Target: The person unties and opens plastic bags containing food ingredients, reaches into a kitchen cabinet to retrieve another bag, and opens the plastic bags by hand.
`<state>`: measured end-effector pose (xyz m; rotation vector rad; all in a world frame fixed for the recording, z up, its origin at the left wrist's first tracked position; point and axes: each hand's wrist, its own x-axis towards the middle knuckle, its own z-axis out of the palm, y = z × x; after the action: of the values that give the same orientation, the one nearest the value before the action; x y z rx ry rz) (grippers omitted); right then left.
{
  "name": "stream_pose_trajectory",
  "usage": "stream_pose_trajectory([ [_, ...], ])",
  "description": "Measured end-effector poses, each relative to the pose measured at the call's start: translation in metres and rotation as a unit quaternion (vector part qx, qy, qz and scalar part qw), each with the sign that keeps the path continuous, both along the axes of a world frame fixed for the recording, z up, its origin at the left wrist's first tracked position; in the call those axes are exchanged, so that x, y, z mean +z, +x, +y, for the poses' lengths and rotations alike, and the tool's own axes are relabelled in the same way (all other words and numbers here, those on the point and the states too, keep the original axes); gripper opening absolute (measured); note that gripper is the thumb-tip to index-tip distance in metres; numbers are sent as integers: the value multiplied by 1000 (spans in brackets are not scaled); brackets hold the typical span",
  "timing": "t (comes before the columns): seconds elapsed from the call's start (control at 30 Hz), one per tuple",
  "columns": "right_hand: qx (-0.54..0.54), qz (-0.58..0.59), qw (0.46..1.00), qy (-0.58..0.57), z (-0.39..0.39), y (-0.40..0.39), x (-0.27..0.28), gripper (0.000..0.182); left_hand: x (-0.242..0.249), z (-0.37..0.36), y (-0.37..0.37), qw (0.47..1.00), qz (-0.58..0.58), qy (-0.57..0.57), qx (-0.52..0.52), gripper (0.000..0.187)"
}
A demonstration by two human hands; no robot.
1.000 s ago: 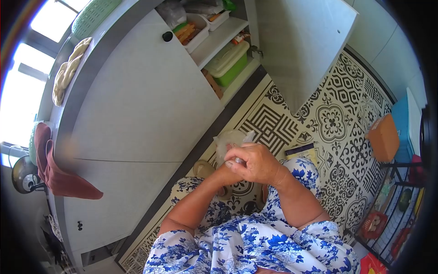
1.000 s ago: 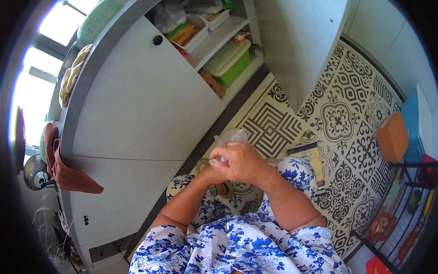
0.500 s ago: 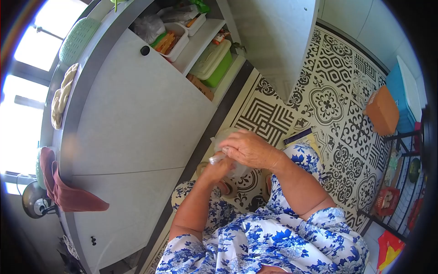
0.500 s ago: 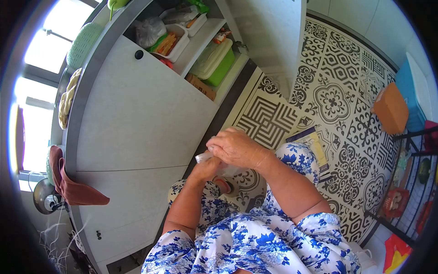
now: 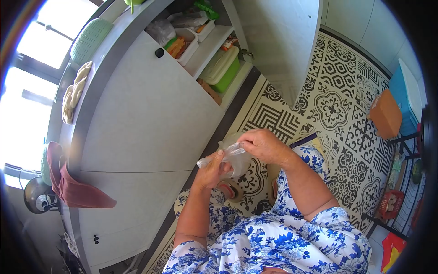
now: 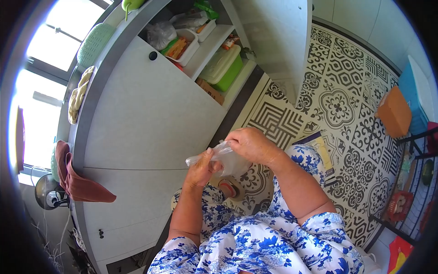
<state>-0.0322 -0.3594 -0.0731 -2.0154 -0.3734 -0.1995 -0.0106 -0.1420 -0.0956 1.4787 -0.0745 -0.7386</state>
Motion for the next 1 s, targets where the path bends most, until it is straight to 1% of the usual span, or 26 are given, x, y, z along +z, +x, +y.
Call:
stream_pose_trajectory([
  [0.07,9,126,990,60,-2,-4,12,18,3,-3,-1,996,20,-76,38,38],
  [0.1,9,123,991,59,-2,-5,13,18,5,-3,-1,996,17,-77,38,38],
  [0.17,103,207,967,104,-3,-7,15,18,8,-2,-1,990,18,-121,75,34],
  [0.2,103,206,968,103,-4,-8,16,18,9,0,-1,990,17,-122,75,34],
  [0.27,161,222,960,56,-6,-9,17,19,7,4,-1,988,6,-126,84,29],
  [0.3,161,221,960,56,-6,-9,18,19,5,6,0,989,6,-126,83,29],
  [0.37,209,177,961,-19,-8,-10,19,23,2,9,0,995,-5,-64,72,21],
  [0.4,208,177,962,-18,-6,-9,17,23,2,9,-1,995,-5,-63,71,21],
  [0.47,64,101,992,38,1,-6,6,30,3,6,-4,997,-30,-34,55,18],
  [0.5,64,101,992,39,4,-3,0,30,5,4,-6,998,-29,-33,54,18],
  [0.57,104,28,992,67,9,2,-8,35,9,-2,-10,997,-72,14,15,14],
  [0.6,102,28,992,68,13,2,-5,35,12,-4,-12,997,-72,14,13,14],
  [0.67,166,129,977,28,20,-2,1,37,16,-7,-15,990,-135,41,-15,14],
  [0.73,155,126,979,31,22,-2,3,36,18,-8,-16,989,-144,34,-5,15],
  [0.8,154,108,982,0,22,0,2,35,14,-9,-16,988,-154,23,4,16],
  [0.87,143,99,985,-1,25,1,-4,33,6,-5,-16,971,-235,44,1,21],
  [0.9,133,90,987,-1,26,1,-7,30,5,-6,-16,971,-236,44,0,21],
  [0.93,132,89,987,0,27,2,-10,30,4,-8,-16,956,-285,74,16,23],
  [0.97,106,88,990,11,28,2,-12,29,3,-10,-16,937,-332,103,33,25],
  [1.0,81,88,993,22,29,3,-14,28,6,-14,-18,937,-333,104,32,25],
])
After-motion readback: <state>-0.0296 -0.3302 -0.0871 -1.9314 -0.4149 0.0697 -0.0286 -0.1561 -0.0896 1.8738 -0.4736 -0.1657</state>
